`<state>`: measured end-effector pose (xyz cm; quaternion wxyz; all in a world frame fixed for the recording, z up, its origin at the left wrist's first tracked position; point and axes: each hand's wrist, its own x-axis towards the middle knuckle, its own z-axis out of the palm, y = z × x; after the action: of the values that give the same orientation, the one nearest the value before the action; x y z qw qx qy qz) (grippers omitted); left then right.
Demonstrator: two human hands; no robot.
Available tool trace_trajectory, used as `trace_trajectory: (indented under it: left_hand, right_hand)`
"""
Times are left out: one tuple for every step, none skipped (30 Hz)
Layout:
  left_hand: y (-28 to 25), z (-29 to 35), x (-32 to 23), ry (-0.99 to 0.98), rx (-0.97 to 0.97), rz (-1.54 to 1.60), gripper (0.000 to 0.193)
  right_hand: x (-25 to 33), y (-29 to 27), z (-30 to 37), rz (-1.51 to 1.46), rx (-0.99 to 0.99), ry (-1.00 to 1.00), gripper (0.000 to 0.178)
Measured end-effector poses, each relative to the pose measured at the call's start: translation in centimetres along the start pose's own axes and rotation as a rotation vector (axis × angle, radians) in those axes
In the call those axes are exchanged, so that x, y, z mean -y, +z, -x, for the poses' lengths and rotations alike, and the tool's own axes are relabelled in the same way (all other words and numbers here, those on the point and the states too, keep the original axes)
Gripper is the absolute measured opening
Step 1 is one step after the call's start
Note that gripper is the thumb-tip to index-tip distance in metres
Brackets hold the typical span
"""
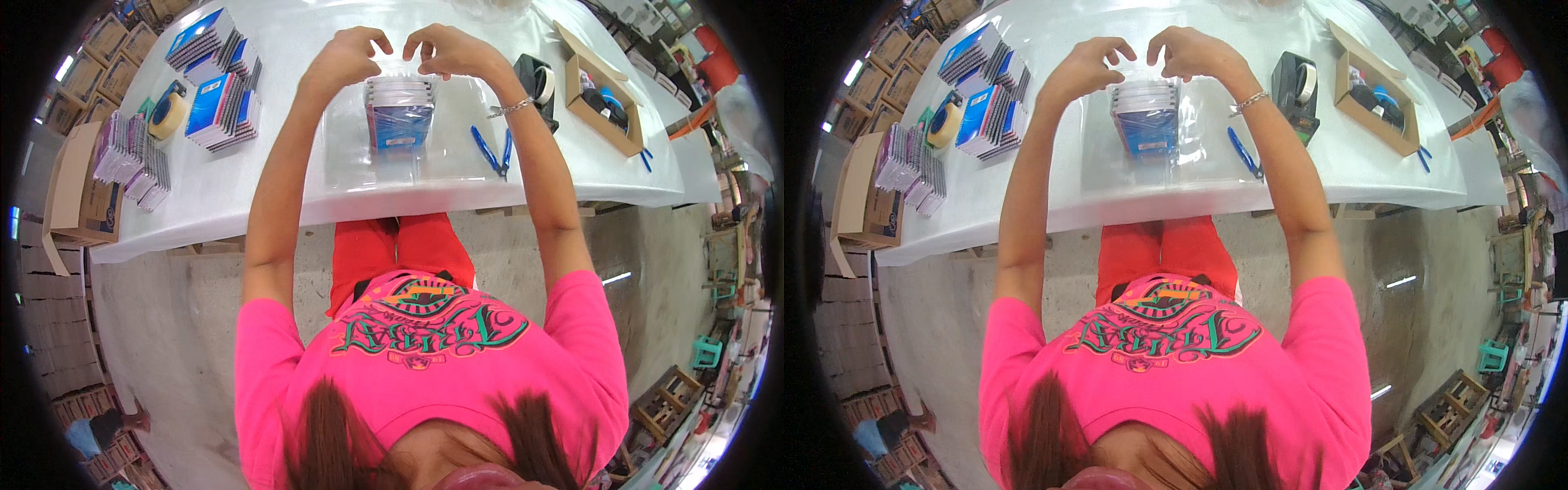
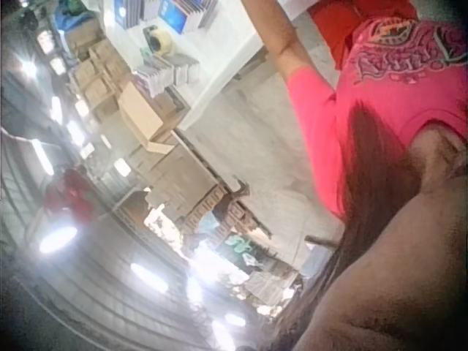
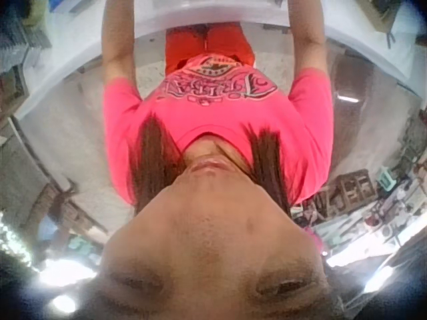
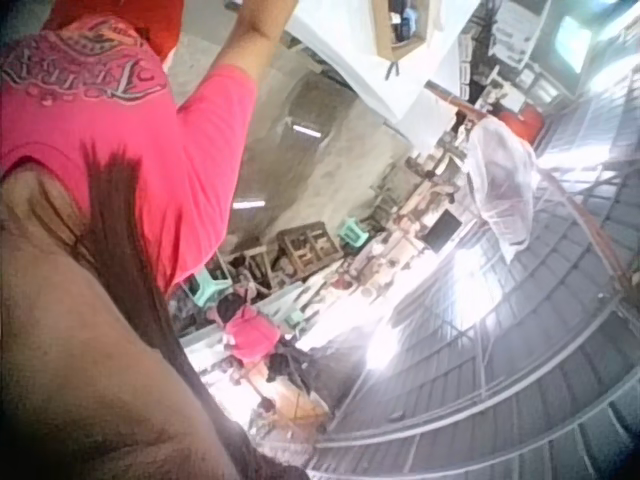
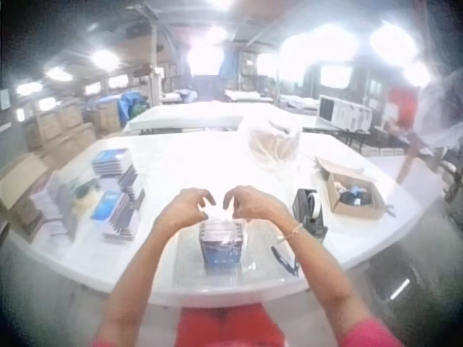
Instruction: The person places spiral-bound notebooks into clear plastic sleeves at a white table. They fold the sleeve edges over the notebooks and use a blue pen to mark or seal the packaging. The person repeats this process for multiple notebooks, stacking the finished items on the table.
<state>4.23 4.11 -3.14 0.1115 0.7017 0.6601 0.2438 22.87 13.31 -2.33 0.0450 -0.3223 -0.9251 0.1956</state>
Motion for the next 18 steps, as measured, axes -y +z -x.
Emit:
trace_trajectory:
  left_hand:
    - [-0.5,0.1,0.3,0.022,-0.020,0.041,0.033]
    - [-1.3,0.1,0.7,0.045,-0.040,0.082,0.032]
    - [-1.9,0.5,0.7,0.062,-0.052,0.127,0.032]
    - [-2.5,0.8,0.8,0.023,-0.090,0.143,0.031]
    - [-3.0,1.0,0.8,-0.016,-0.127,0.158,0.031]
    - [-3.2,1.0,0.5,0.139,-0.111,0.094,0.033]
    - [-3.3,1.1,0.3,0.294,-0.093,0.028,0.035]
    - [-2.8,1.9,0.3,0.316,-0.037,-0.019,0.038]
    - [-2.1,2.8,0.1,0.342,0.019,-0.070,0.041]
    - [-1.2,2.9,0.2,0.265,0.049,-0.144,0.037]
    - [-1.1,2.5,0.4,0.272,0.074,-0.196,0.036]
    - [-1.5,2.5,0.5,0.240,0.082,-0.029,0.035]
    - [-1.9,2.4,0.7,0.207,0.089,0.138,0.035]
    - [-1.9,2.6,0.7,0.235,0.038,0.118,0.032]
    - [-2.0,3.3,0.1,0.263,-0.013,0.098,0.029]
    - [-2.0,4.2,-0.3,0.284,-0.066,0.078,0.027]
    - [-1.5,4.9,-0.6,0.286,-0.068,-0.076,0.025]
    - [-0.7,5.6,-0.9,0.289,-0.074,-0.234,0.024]
  right_hand:
    - [-0.3,-0.6,-0.1,-0.103,-0.068,-0.089,0.027]
    - [-0.7,-1.2,0.1,-0.206,-0.136,-0.178,0.026]
    - [-1.1,-1.6,0.6,-0.316,-0.197,-0.262,0.025]
    - [-0.2,-2.7,1.6,-0.282,-0.209,-0.220,0.030]
    - [-0.3,-2.3,2.0,-0.198,-0.227,-0.334,0.031]
    - [-0.3,-2.3,2.5,-0.108,-0.252,-0.443,0.033]
    - [-0.2,-2.2,3.0,-0.017,-0.277,-0.552,0.034]
    - [0.1,-1.1,4.0,0.058,-0.196,-0.387,0.037]
    - [0.3,-0.4,4.3,0.140,-0.154,-0.373,0.030]
    - [0.1,0.6,3.9,0.114,-0.131,-0.388,0.027]
    - [-0.1,1.2,3.5,0.088,-0.107,-0.404,0.025]
    - [-0.1,1.2,3.3,-0.051,-0.116,-0.412,0.021]
    - [-0.2,1.3,3.4,-0.090,-0.184,-0.401,0.021]
    - [-0.3,1.4,3.7,-0.130,-0.253,-0.389,0.021]
    - [-0.2,1.4,4.1,-0.170,-0.320,-0.376,0.021]
    - [0.1,1.6,5.0,-0.093,-0.389,-0.394,0.021]
    - [0.3,1.9,5.3,-0.034,-0.339,-0.371,0.022]
    - [0.5,2.0,5.5,0.029,-0.293,-0.351,0.022]
